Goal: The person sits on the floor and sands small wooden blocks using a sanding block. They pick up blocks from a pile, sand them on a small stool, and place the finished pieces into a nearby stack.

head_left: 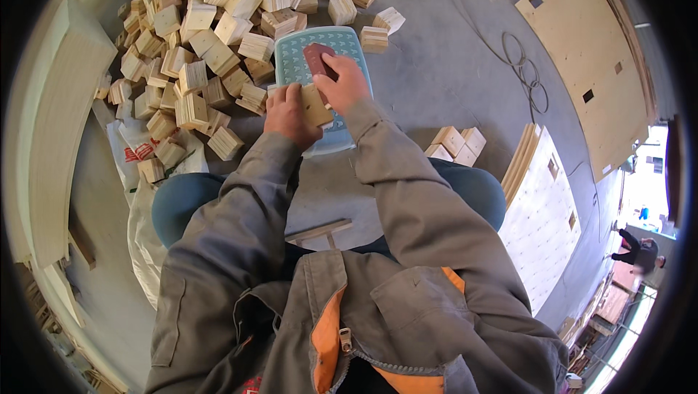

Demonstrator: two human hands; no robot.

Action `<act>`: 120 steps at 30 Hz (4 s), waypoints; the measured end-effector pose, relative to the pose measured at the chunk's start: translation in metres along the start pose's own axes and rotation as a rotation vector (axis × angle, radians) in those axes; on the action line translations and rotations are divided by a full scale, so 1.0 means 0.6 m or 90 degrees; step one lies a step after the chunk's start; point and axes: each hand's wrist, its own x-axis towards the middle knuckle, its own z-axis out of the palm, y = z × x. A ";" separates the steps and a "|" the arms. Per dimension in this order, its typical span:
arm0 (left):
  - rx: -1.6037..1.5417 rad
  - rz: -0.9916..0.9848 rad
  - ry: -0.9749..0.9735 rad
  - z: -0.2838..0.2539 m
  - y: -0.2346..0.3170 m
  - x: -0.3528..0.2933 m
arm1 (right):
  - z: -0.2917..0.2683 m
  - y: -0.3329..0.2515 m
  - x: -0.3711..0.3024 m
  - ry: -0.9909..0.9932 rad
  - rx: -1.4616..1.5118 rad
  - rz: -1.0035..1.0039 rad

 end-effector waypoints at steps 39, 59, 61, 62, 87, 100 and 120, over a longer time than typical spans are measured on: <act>-0.060 -0.052 -0.040 -0.004 0.014 0.012 | -0.067 -0.011 -0.210 0.026 0.054 0.112; -0.036 -0.049 -0.014 0.008 0.012 0.012 | -0.035 0.028 -0.032 -0.051 0.292 0.262; -0.046 -0.049 -0.018 0.003 0.007 0.013 | -0.043 0.011 -0.073 -0.049 0.346 0.293; -0.055 -0.045 -0.023 0.002 0.010 0.014 | -0.053 0.004 -0.099 -0.040 0.336 0.304; -0.037 -0.026 0.012 0.011 0.012 0.017 | -0.042 0.005 0.004 -0.072 0.221 0.225; -0.057 -0.034 0.007 0.005 0.020 0.020 | -0.110 0.010 -0.252 -0.008 0.219 0.321; -0.097 -0.003 0.047 0.032 0.007 0.022 | -0.012 -0.071 -0.017 0.035 -0.407 -0.021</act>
